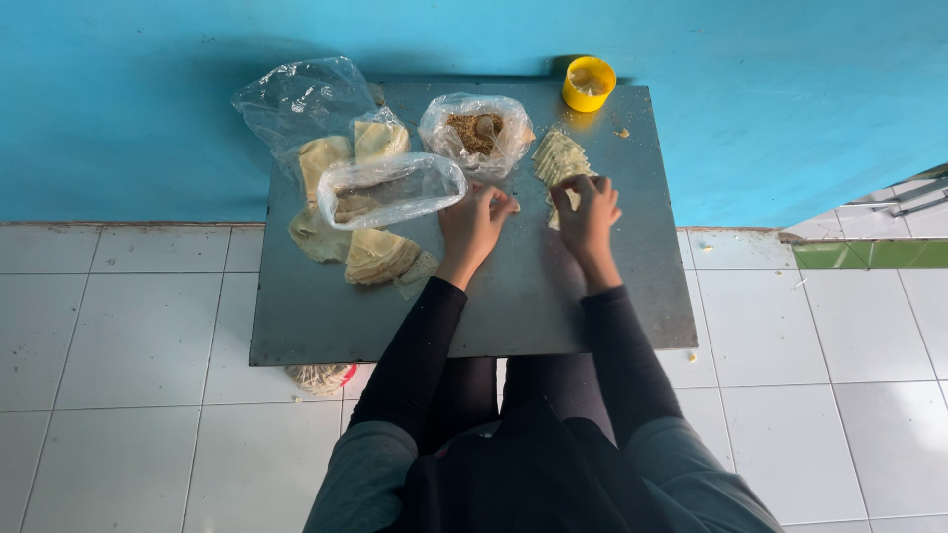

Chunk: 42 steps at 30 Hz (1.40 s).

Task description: The person sits at a metal table and folds thin triangular crepe sheets one at a time, stacking the folded pieces. They then take filling from a plastic bag with their fingers, place it on a crepe piece, and fold the crepe over the filling into small parcels, adding the parcels to the stack.

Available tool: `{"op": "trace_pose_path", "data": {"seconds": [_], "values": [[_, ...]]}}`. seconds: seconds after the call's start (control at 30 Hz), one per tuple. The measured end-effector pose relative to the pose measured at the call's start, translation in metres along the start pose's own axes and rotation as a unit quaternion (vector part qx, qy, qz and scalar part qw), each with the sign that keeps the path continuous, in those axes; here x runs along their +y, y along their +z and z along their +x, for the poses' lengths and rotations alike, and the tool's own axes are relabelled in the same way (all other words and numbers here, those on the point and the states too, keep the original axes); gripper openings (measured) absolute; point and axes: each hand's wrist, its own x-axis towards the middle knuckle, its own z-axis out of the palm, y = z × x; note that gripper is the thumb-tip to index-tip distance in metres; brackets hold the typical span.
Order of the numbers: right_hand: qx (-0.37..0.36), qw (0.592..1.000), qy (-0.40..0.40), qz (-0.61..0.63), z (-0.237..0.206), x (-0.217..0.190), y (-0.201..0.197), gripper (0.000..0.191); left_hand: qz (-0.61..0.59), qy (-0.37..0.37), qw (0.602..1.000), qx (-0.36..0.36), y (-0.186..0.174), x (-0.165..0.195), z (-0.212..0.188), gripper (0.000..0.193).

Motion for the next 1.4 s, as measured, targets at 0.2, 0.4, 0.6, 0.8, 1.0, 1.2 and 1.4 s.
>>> {"op": "trace_pose_path", "data": {"seconds": [0.2,0.4,0.6,0.8,1.0,1.2,1.4], "values": [[-0.11,0.985,-0.129,0.007,-0.019,0.018,-0.051,0.027,0.008,0.039,0.999,0.026,-0.032,0.038,0.004,0.022],[-0.08,0.981,-0.171,-0.051,-0.028,0.013,-0.039,0.01,-0.013,0.054,0.991,0.12,-0.104,0.068,-0.002,0.014],[-0.033,0.991,-0.126,0.041,-0.024,0.037,-0.022,0.008,0.174,-0.042,0.964,0.197,-0.19,0.028,0.003,0.012],[0.001,0.965,0.061,0.257,0.005,0.076,-0.014,0.011,0.299,-0.128,0.946,0.005,-0.18,-0.007,0.016,0.016],[-0.025,0.943,0.097,0.318,0.025,0.082,-0.02,0.013,0.192,-0.002,0.962,0.196,-0.134,0.014,0.001,0.018],[-0.058,0.924,0.152,0.347,0.018,0.067,-0.017,0.013,-0.002,0.182,0.983,-0.022,-0.024,0.077,-0.013,0.028],[-0.028,0.911,0.168,0.375,0.015,0.068,-0.024,0.015,0.053,0.164,0.981,-0.086,0.035,0.079,-0.004,0.014]]}}
